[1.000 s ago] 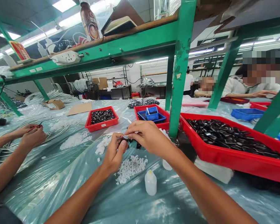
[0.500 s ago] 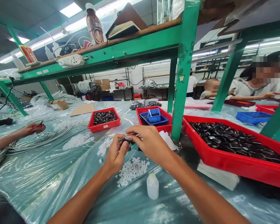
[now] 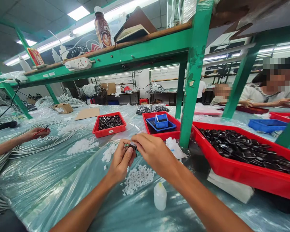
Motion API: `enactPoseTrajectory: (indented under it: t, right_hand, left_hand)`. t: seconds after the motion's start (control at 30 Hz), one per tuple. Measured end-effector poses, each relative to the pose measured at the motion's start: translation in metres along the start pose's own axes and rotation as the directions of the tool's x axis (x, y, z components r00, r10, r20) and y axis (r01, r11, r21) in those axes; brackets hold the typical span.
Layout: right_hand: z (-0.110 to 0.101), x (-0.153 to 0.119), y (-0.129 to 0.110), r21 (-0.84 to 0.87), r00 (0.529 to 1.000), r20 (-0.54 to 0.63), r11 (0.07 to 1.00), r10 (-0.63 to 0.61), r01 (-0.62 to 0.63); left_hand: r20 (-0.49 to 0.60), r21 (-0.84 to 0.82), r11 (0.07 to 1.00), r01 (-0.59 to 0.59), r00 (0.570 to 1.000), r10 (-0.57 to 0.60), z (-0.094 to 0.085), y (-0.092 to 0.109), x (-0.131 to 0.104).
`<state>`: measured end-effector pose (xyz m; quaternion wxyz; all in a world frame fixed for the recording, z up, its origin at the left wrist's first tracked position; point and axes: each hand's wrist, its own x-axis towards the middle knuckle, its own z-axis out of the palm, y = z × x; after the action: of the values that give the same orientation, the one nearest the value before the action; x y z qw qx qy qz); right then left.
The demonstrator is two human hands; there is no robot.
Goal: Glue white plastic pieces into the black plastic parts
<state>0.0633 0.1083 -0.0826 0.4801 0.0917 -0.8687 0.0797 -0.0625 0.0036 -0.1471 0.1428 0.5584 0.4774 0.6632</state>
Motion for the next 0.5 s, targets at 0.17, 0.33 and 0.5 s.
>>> enactPoseTrajectory:
  t: [0.17,0.33,0.5]
  right_hand:
    - [0.0011,-0.004,0.0003,-0.105,0.996,0.014,0.991,-0.082,0.083]
    - [0.0018,-0.0074,0.0005,-0.16,0.993,-0.003,0.98,-0.119,0.117]
    - [0.0003,-0.005,-0.0018,-0.17,0.989,0.006,0.975,-0.146,0.145]
  left_hand:
    - [0.027,-0.024,1.0,0.006,1.0,-0.005,-0.0006,0.0011,-0.0006]
    - [0.022,-0.111,0.993,0.043,0.999,-0.041,0.002,0.0033,-0.0003]
    - [0.008,-0.17,0.984,0.056,0.998,-0.055,0.0044,0.0063,0.0009]
